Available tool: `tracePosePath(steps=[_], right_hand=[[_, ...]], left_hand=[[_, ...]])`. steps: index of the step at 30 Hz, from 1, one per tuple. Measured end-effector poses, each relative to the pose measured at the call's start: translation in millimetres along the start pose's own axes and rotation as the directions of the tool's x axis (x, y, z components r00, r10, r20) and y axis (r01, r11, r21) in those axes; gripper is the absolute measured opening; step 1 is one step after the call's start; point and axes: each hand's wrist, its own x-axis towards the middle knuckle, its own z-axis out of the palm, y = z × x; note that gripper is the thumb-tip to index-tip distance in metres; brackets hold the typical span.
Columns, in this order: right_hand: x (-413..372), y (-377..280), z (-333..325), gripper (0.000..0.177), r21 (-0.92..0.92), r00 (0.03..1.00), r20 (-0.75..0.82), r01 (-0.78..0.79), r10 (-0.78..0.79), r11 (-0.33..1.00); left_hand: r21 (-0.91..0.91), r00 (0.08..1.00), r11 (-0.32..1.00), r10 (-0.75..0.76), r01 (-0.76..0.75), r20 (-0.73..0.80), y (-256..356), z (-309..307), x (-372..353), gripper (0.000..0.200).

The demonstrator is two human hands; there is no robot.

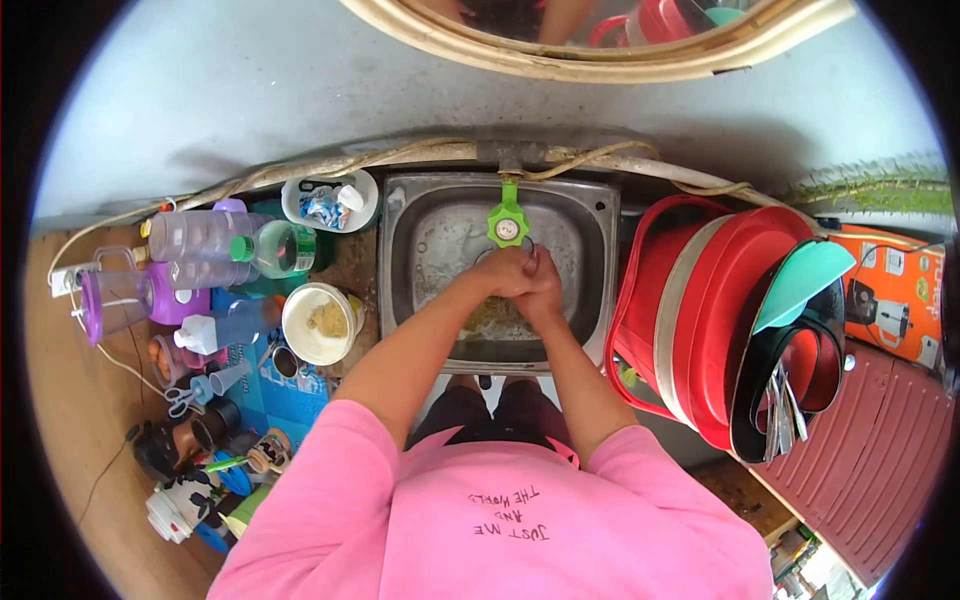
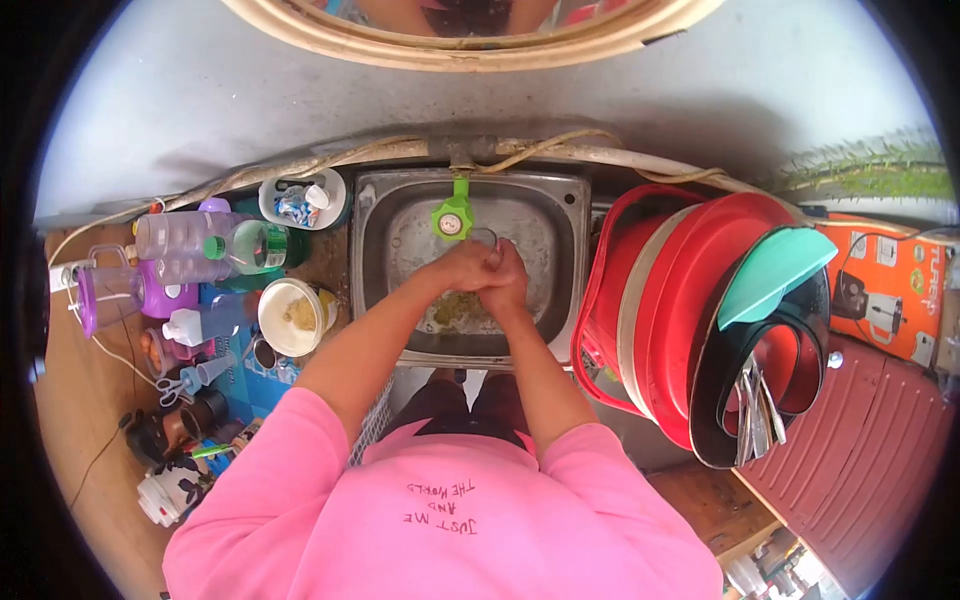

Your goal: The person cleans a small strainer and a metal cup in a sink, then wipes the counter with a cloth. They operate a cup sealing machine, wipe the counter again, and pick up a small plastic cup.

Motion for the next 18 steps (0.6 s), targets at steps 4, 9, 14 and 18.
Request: tracePosePath(steps=[4,9,14,18], right_hand=[[3.2,-7.5,-2.3,0.046,-0.193,0.883,0.008,0.461,-0.469,0.866],[32.8,43.8,55.9,0.043,0.558,0.997,0.074,-0.070,0.034,0.827],[52.1,38.0,75.7,0.045,0.955,0.957,0.286,-0.280,0.056,-0.095],[27.7,-10.7,42.5,0.051,0.486,0.998,-0.005,-0.059,0.070,0.872]], left_hand=[[-0.220,0.997,0.975,0.032,-0.016,0.068,-19.3,-19.6,-26.0,0.080],[-0.135,0.860,0.991,-0.090,0.025,-0.502,14.5,3.7,-28.1,0.044],[0.006,0.690,0.983,0.133,-0.184,-0.712,16.9,-0.6,-70.5,0.044],[-0.039,0.596,0.987,0.064,-0.159,-0.800,-1.1,11.0,-105.5,0.046]])
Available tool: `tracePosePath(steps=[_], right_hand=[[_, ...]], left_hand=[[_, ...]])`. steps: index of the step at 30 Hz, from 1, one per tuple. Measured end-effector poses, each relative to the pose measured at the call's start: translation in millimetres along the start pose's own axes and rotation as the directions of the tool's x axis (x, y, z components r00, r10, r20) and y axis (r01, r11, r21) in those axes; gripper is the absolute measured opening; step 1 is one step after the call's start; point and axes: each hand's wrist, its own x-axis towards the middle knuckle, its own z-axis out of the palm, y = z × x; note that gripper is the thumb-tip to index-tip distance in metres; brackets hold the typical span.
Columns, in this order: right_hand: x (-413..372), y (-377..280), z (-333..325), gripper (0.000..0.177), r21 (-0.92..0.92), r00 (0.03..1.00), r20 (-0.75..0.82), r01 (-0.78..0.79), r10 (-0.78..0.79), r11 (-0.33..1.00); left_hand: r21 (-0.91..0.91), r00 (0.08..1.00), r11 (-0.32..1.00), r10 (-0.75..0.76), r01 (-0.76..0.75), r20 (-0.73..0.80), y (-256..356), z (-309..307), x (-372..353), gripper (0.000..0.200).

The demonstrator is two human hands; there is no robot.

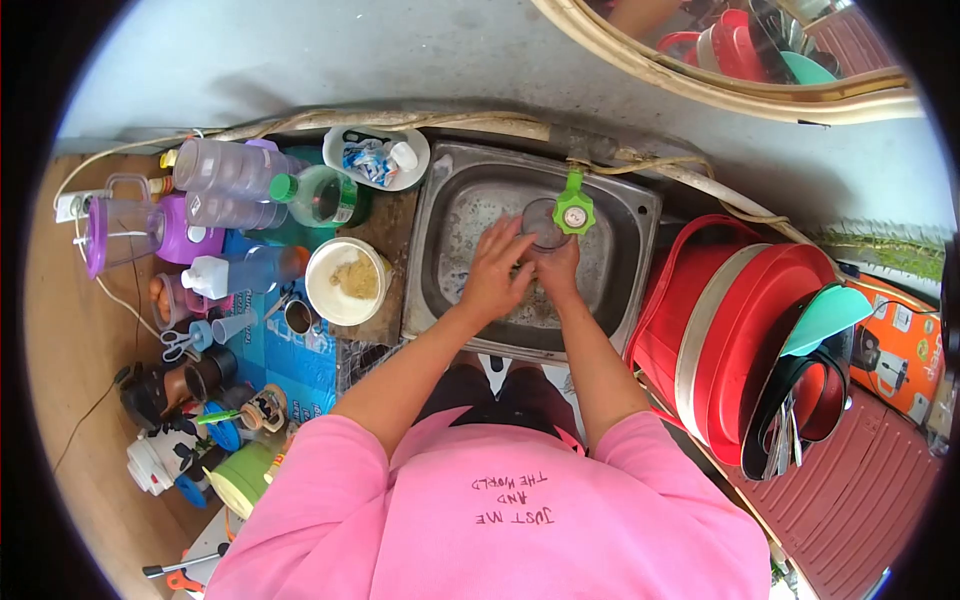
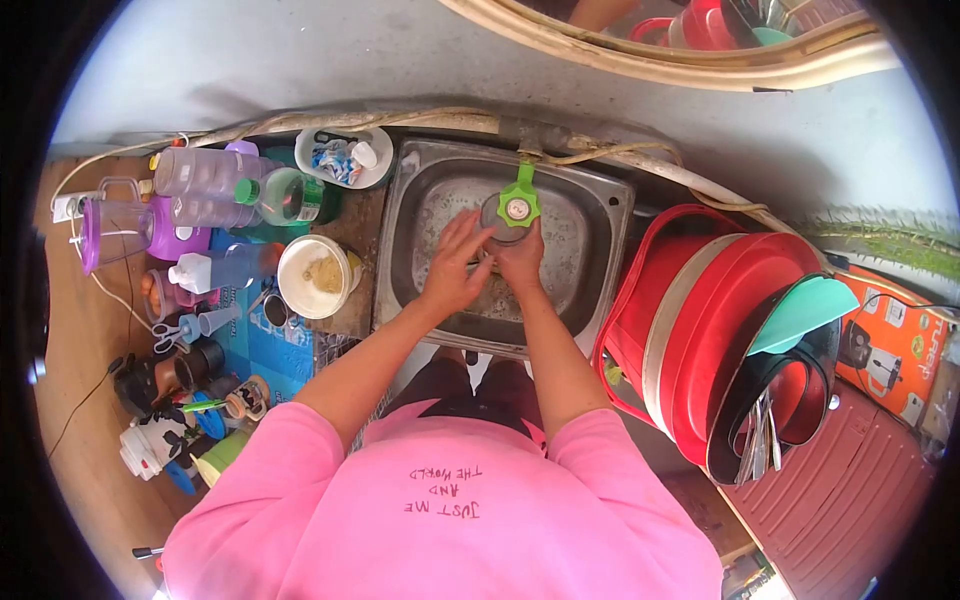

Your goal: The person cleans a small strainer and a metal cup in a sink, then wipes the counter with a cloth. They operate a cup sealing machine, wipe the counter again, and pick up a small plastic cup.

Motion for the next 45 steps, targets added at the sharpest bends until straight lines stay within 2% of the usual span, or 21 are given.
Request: tracePosePath(steps=[2,5,7,10,13,19,21,23,24,27,28,29,30,32,33,37,39,40,42,44,45], right_hand=[[-11.3,0.9,-5.2,0.053,-0.002,0.998,-0.034,0.045,-0.045,0.999],[-30.5,34.9,-21.5,0.055,0.405,0.978,-0.161,-0.058,0.133,0.912],[-46.6,47.0,-46.8,0.054,0.594,0.778,0.156,-0.567,0.609,0.571],[-64.0,48.3,-65.0,0.050,0.747,0.598,0.218,-0.611,0.771,0.263],[-72.7,41.6,-80.4,0.049,0.753,0.603,0.341,-0.634,0.721,0.174],[-62.0,23.1,-76.6,0.048,0.566,0.558,0.438,-0.781,0.705,0.266],[-53.3,23.6,-68.8,0.047,0.456,0.572,0.488,-0.811,0.659,0.367],[-38.4,27.6,-61.8,0.047,0.341,0.573,0.547,-0.818,0.611,0.462],[-29.3,33.0,-57.8,0.046,0.271,0.638,0.484,-0.760,0.599,0.590],[-19.3,27.1,-39.9,0.044,0.109,0.762,0.377,-0.600,0.526,0.792],[-18.8,-1.1,-33.7,0.043,-0.308,0.867,0.276,-0.329,0.415,0.893],[-18.6,-17.6,-29.1,0.043,-0.677,0.939,0.240,-0.021,0.248,0.736],[-13.3,-9.2,-25.0,0.043,-0.670,0.941,0.236,-0.023,0.243,0.742],[10.8,17.0,-17.6,0.045,-0.797,0.925,0.327,0.380,-0.193,0.469],[24.1,11.9,-13.1,0.045,-0.797,0.928,0.315,0.372,-0.197,0.475],[45.5,-3.5,-4.9,0.040,-0.359,0.896,0.439,0.239,-0.063,0.902],[43.7,-2.6,-3.9,0.037,-0.196,0.894,0.448,0.106,-0.007,0.975],[33.8,0.1,-3.9,0.033,-0.056,0.925,0.371,-0.059,0.076,0.997],[17.2,14.6,-8.5,0.030,0.090,0.936,0.309,-0.207,0.170,0.974],[2.4,49.2,-17.8,0.038,0.714,0.907,0.284,-0.416,0.310,0.563],[-2.9,54.9,-18.9,0.038,0.704,0.904,0.290,-0.424,0.315,0.569]], left_hand=[[-0.048,0.994,0.993,-0.105,0.104,-0.013,-9.5,-6.0,-19.7,0.045],[-0.118,0.955,0.948,-0.296,0.295,0.012,-29.4,-6.5,-52.9,0.042],[-0.138,0.926,0.915,-0.376,0.379,0.048,-36.4,-6.0,-66.1,0.041],[-0.145,0.872,0.866,-0.450,0.479,0.194,-42.1,3.8,-75.8,0.037],[-0.228,0.713,0.691,-0.575,0.686,0.401,-57.1,30.4,-80.9,0.037],[-0.386,0.780,0.678,-0.528,0.625,0.336,-54.5,95.1,-5.0,0.035],[-0.338,0.892,0.834,-0.349,0.435,0.288,-39.0,98.4,27.8,0.047],[-0.153,0.816,0.852,-0.405,0.501,0.413,-40.8,95.8,56.2,0.051],[0.049,0.713,0.847,-0.476,0.530,0.516,-45.1,94.9,65.1,0.056],[0.262,0.734,0.859,-0.513,0.441,0.446,-73.9,101.2,72.8,0.056],[0.270,0.734,0.858,-0.513,0.436,0.444,-71.0,94.1,73.8,0.056],[0.256,0.648,0.754,-0.652,0.605,0.393,-61.1,82.2,74.1,0.051],[0.228,0.537,0.624,-0.770,0.748,0.345,-51.5,72.2,73.4,0.048],[0.078,0.625,0.676,-0.713,0.732,0.317,-38.2,58.7,59.8,0.043],[-0.079,0.698,0.709,-0.660,0.701,0.278,-30.7,51.9,51.5,0.038],[-0.141,0.787,0.775,-0.598,0.616,0.151,7.3,34.3,21.3,0.032],[-0.122,0.989,0.984,-0.139,0.133,-0.040,-3.0,40.3,6.2,0.037],[-0.122,0.990,0.984,-0.137,0.131,-0.039,0.7,37.2,6.6,0.037],[0.200,0.988,0.974,0.127,-0.107,-0.085,8.2,36.4,9.9,0.042],[0.162,0.997,0.986,0.037,-0.026,-0.061,-4.2,56.8,7.8,0.040],[0.128,0.998,0.990,-0.049,0.052,-0.026,-2.8,60.3,12.8,0.039]])
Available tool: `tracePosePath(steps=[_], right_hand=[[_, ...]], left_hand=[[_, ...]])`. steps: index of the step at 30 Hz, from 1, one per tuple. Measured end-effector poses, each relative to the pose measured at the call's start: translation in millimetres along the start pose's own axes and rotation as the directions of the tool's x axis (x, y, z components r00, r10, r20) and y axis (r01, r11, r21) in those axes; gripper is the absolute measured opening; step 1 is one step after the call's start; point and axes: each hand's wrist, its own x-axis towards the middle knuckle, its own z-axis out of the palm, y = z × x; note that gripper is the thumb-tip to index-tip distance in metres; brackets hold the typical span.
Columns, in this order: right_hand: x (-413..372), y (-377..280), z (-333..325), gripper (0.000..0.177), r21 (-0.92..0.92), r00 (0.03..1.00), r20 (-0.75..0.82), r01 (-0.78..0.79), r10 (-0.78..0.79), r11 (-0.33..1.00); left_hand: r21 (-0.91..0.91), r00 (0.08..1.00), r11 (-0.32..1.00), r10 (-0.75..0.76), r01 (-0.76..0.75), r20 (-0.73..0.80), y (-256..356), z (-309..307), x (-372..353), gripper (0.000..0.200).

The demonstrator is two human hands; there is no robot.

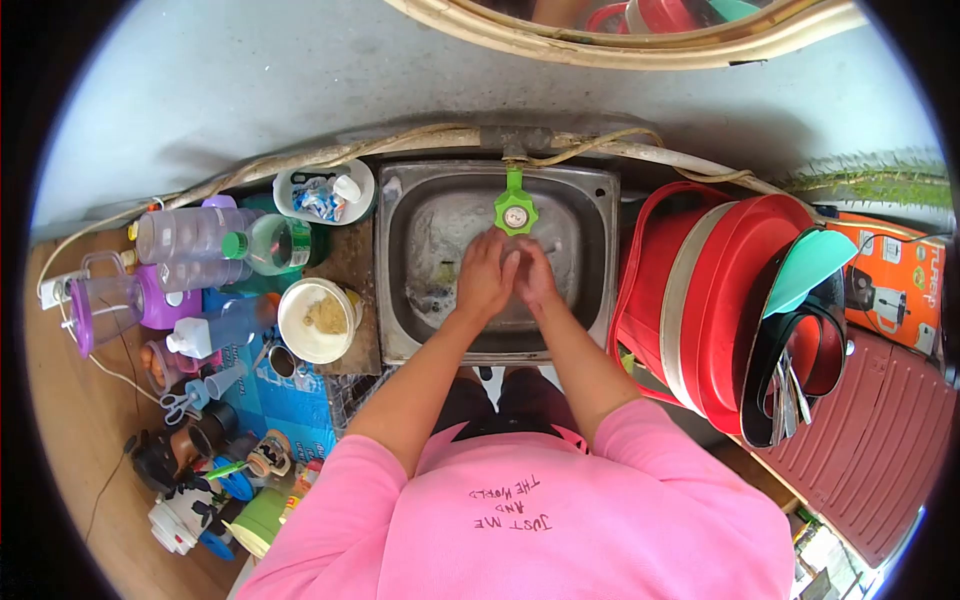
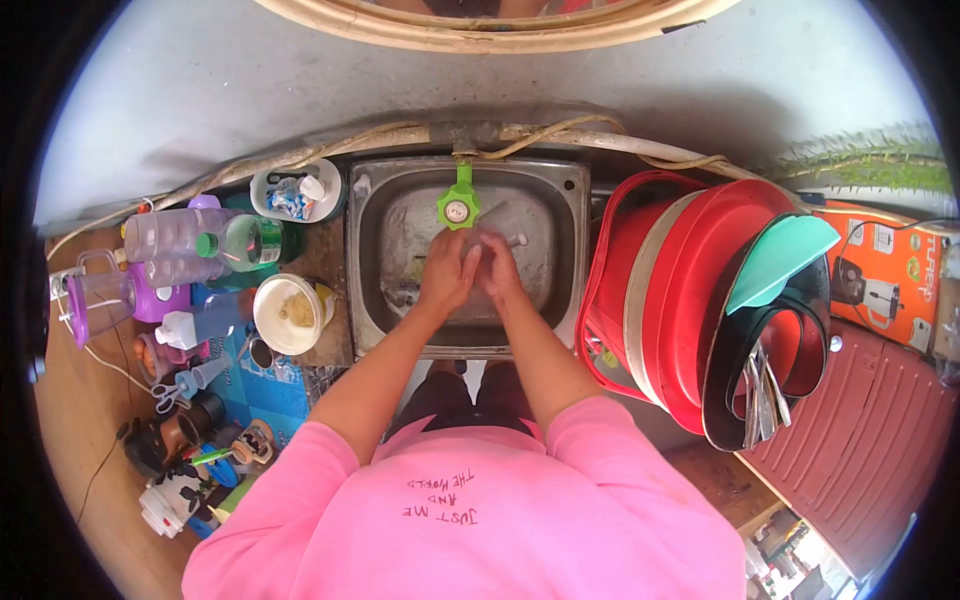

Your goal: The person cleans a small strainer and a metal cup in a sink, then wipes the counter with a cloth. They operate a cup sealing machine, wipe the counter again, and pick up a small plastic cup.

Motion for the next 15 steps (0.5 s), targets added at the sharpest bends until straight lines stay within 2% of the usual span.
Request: tracePosePath(steps=[1,2,3,4,5,6,7,9,10,11,12,13,14,15], right_hand=[[-2.1,5.7,-4.6,0.040,0.253,0.999,-0.035,0.029,-0.021,0.967],[-2.7,11.2,-9.2,0.043,0.489,0.996,-0.078,0.067,-0.033,0.870],[-7.4,7.8,3.1,0.043,0.481,0.996,-0.081,0.061,-0.025,0.874],[-15.3,-2.1,29.1,0.046,0.563,0.992,-0.115,0.022,0.051,0.826],[-20.0,-8.0,43.5,0.050,0.643,0.982,-0.140,-0.009,0.129,0.765],[-12.3,-4.4,37.0,0.050,0.646,0.981,-0.140,-0.013,0.136,0.763],[1.4,1.2,28.4,0.055,0.615,0.976,-0.164,-0.013,0.144,0.788],[7.7,2.7,23.5,0.061,0.597,0.971,-0.180,-0.017,0.155,0.802],[3.6,-9.5,27.6,0.068,0.613,0.984,-0.065,-0.094,0.169,0.785],[-1.3,-18.6,33.0,0.075,0.620,0.983,0.047,-0.166,0.175,0.766],[3.7,-17.6,29.6,0.075,0.633,0.985,0.043,-0.156,0.167,0.759],[14.2,-15.9,22.6,0.080,0.566,0.969,-0.065,-0.159,0.237,0.809],[22.1,-14.0,14.8,0.086,0.498,0.939,-0.179,-0.172,0.295,0.850],[24.6,-11.4,16.8,0.086,0.511,0.940,-0.187,-0.155,0.285,0.846]], left_hand=[[-0.005,1.000,1.000,-0.012,0.012,-0.007,-0.5,1.6,5.3,0.039],[-0.068,0.974,0.979,-0.184,0.194,0.136,-2.7,2.6,11.8,0.039],[-0.104,0.898,0.921,-0.334,0.375,0.287,-2.0,3.4,19.0,0.040],[-0.107,0.895,0.917,-0.340,0.383,0.288,-3.3,10.9,26.4,0.040],[-0.157,0.827,0.827,-0.487,0.541,0.282,-3.8,19.7,34.4,0.040],[-0.202,0.733,0.708,-0.619,0.676,0.281,-2.1,25.5,37.3,0.040],[-0.194,0.730,0.708,-0.624,0.679,0.279,4.0,28.3,33.8,0.040],[-0.092,0.874,0.870,-0.484,0.485,0.029,18.7,35.1,27.3,0.045],[-0.013,0.899,0.901,-0.434,0.434,-0.053,17.1,47.9,21.9,0.053],[-0.001,0.904,0.905,-0.424,0.425,-0.045,11.1,55.8,12.9,0.053],[0.014,0.943,0.952,-0.301,0.306,-0.143,19.3,49.4,6.4,0.047],[0.035,0.957,0.982,-0.170,0.183,-0.234,30.2,40.6,2.4,0.042],[0.037,0.963,0.985,-0.158,0.170,-0.218,34.7,27.2,0.5,0.042],[-0.113,0.934,0.928,-0.356,0.356,0.022,34.5,4.0,2.7,0.042]])
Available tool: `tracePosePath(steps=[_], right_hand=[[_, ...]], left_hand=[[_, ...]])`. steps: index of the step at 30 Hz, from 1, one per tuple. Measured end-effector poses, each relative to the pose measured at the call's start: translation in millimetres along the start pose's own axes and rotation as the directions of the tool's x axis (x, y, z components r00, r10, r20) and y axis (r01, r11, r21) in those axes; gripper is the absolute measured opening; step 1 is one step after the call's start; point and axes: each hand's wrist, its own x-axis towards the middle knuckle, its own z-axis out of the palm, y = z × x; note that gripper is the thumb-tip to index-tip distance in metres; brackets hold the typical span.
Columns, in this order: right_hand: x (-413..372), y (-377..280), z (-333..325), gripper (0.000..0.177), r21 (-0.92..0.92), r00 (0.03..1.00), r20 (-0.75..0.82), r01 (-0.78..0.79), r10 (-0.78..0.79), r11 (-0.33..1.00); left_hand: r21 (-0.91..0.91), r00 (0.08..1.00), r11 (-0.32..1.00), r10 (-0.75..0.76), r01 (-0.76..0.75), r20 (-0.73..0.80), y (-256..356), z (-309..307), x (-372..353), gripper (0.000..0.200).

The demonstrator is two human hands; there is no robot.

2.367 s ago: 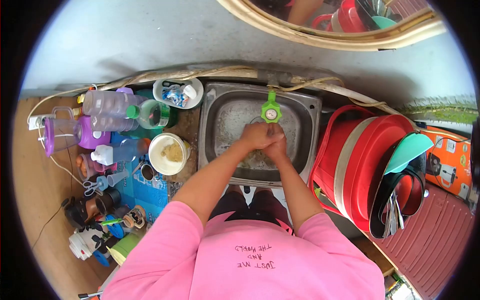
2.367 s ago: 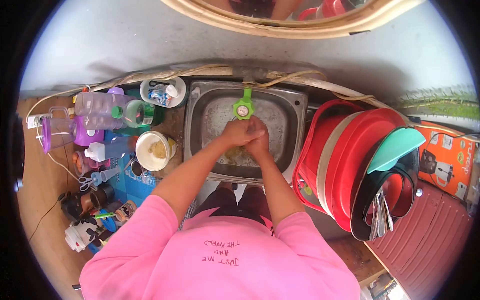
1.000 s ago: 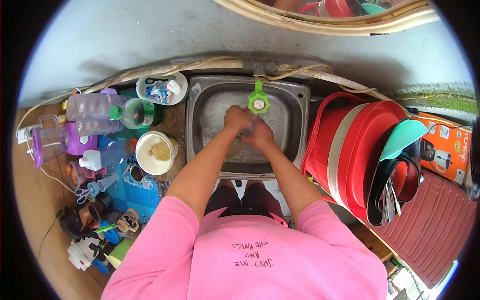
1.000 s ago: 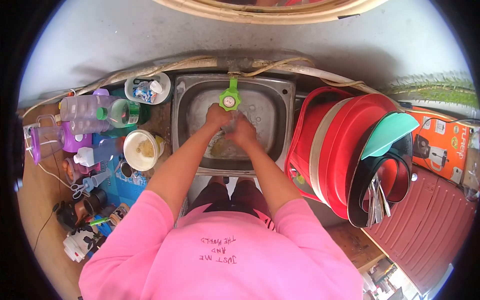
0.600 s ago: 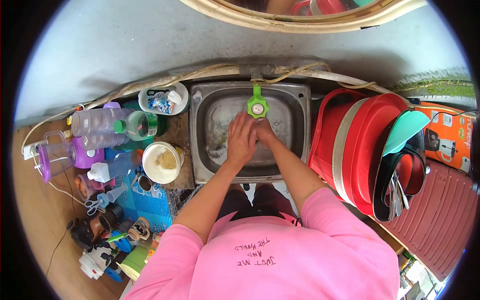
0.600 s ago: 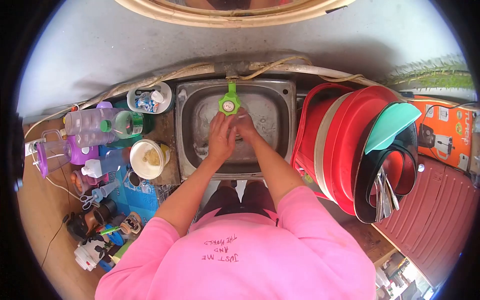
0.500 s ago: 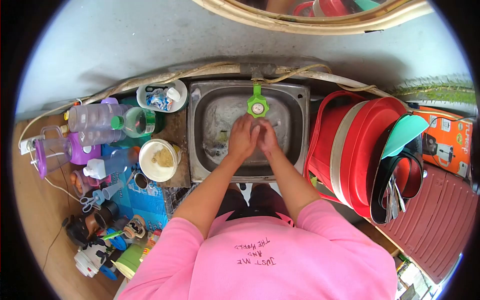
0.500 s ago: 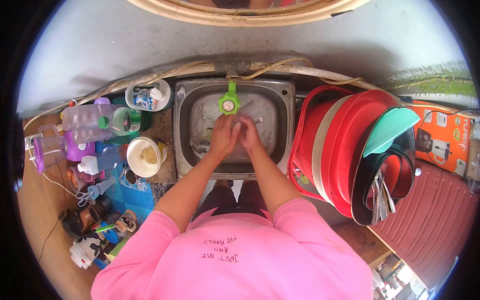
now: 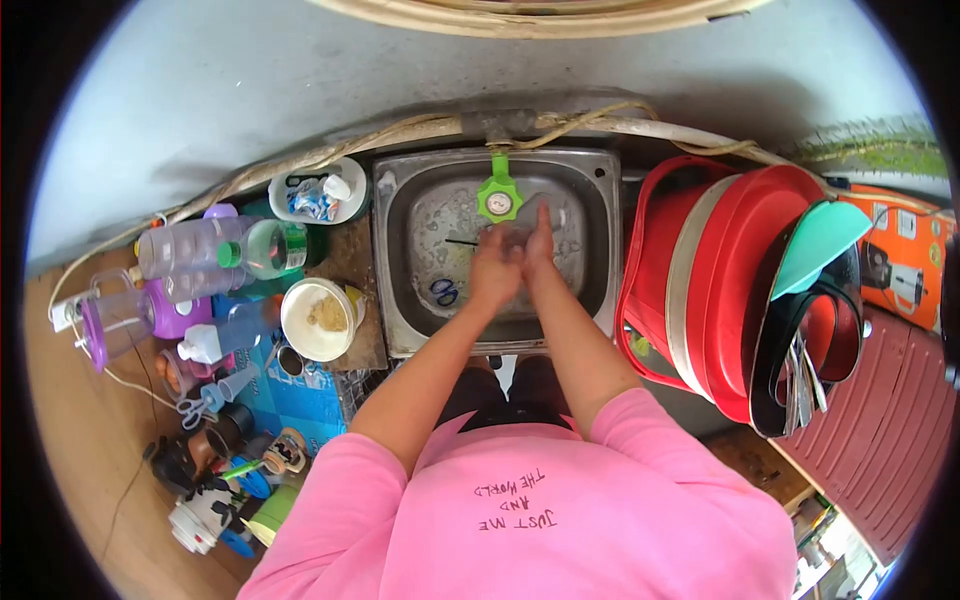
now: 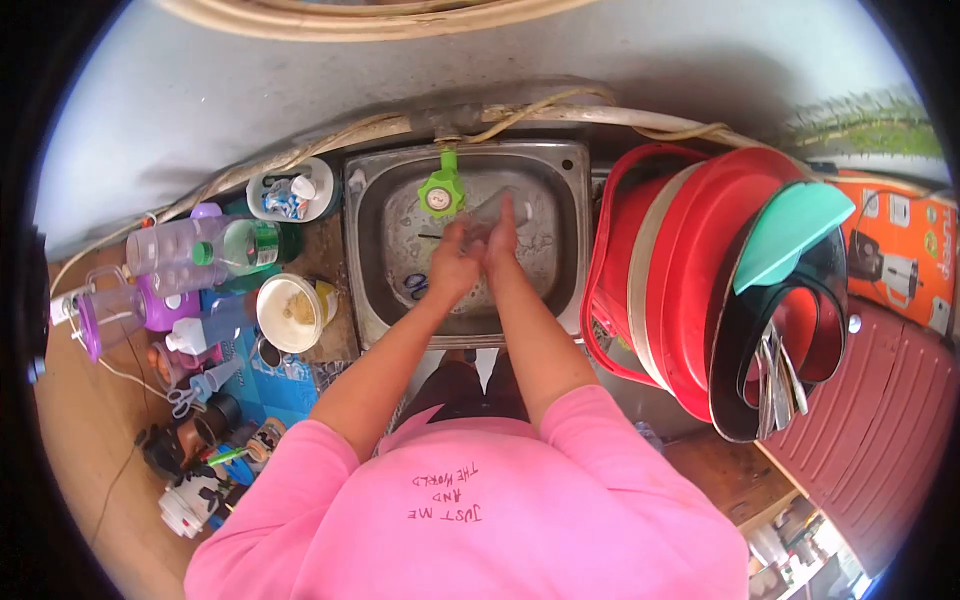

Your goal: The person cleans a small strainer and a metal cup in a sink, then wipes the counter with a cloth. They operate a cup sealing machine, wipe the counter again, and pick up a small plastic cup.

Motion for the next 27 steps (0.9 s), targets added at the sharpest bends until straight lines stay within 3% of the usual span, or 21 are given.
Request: tracePosePath(steps=[1,2,3,4,6,7,8,9,10,11,12,14,19,21,23,24,26,27], right_hand=[[2.1,7.7,2.8,0.086,-0.222,0.977,-0.146,0.118,-0.153,0.968],[3.8,9.5,3.8,0.087,-0.448,0.911,-0.255,0.185,-0.323,0.875],[6.4,2.4,5.2,0.083,-0.819,0.891,-0.248,0.017,-0.380,0.573],[1.5,4.8,4.5,0.083,-0.811,0.886,-0.256,0.020,-0.385,0.585],[-11.1,19.8,5.9,0.084,-0.957,0.803,0.244,0.289,-0.544,-0.002],[-19.9,21.5,8.3,0.084,-0.957,0.802,0.240,0.292,-0.547,0.008],[-30.4,19.1,10.3,0.087,-0.918,0.780,0.353,0.395,-0.517,-0.031],[-38.0,17.4,11.0,0.090,-0.867,0.744,0.462,0.494,-0.483,-0.069],[-41.6,17.4,9.1,0.090,-0.866,0.742,0.462,0.496,-0.486,-0.065],[-44.5,16.5,6.7,0.091,-0.840,0.737,0.478,0.543,-0.477,-0.003],[-47.3,15.0,5.0,0.093,-0.809,0.731,0.496,0.585,-0.469,0.055],[-59.0,11.6,8.6,0.094,-0.824,0.737,0.481,0.565,-0.475,0.042],[-53.9,5.2,8.0,0.096,-0.814,0.687,0.529,0.577,-0.498,-0.068],[-59.1,1.4,16.7,0.096,-0.797,0.720,0.520,0.602,-0.460,0.042],[-69.1,-2.1,29.0,0.096,-0.786,0.715,0.534,0.616,-0.451,0.046],[-70.9,-3.9,32.2,0.096,-0.775,0.707,0.547,0.630,-0.449,0.048],[-74.4,-6.0,40.0,0.095,-0.765,0.697,0.569,0.643,-0.436,0.031],[-76.5,-6.9,43.9,0.095,-0.754,0.686,0.586,0.657,-0.431,0.021]], left_hand=[[-0.097,0.950,0.970,-0.195,0.224,0.245,-3.8,-19.1,3.3,0.042],[-0.079,0.953,0.973,-0.195,0.219,0.234,-32.0,-22.8,8.1,0.040],[-0.061,0.955,0.975,-0.196,0.214,0.221,-57.9,-23.7,12.3,0.037],[-0.118,0.965,0.967,-0.209,0.228,0.158,-41.8,-42.8,19.7,0.035],[-0.165,0.971,0.958,-0.219,0.233,0.098,-0.2,-76.5,33.4,0.034],[-0.329,0.977,0.921,-0.210,0.211,0.038,25.5,-90.9,39.3,0.036],[-0.483,0.977,0.859,-0.210,0.173,-0.024,48.0,-103.3,44.4,0.039],[-0.477,0.978,0.863,-0.205,0.169,-0.024,67.1,-113.8,48.6,0.039],[-0.197,0.997,0.978,-0.069,0.071,0.014,84.6,-122.1,51.7,0.050],[0.090,0.995,0.994,0.051,-0.059,0.089,98.8,-126.8,53.8,0.061],[0.087,0.994,0.994,0.056,-0.063,0.090,111.3,-128.2,55.9,0.061],[0.479,0.960,0.877,-0.098,-0.041,0.263,129.1,-127.4,59.2,0.074],[0.463,0.967,0.886,-0.102,-0.018,0.233,129.1,-121.2,60.5,0.073],[0.460,0.969,0.888,-0.116,0.002,0.219,121.7,-117.9,63.0,0.072],[0.285,0.928,0.950,-0.217,0.129,0.302,106.5,-112.8,70.2,0.072],[0.281,0.929,0.950,-0.221,0.137,0.296,105.9,-115.5,73.3,0.072],[-0.008,0.841,0.938,-0.306,0.345,0.447,105.3,-120.6,76.7,0.070],[-0.021,0.845,0.935,-0.309,0.353,0.437,106.9,-120.4,74.7,0.070]])
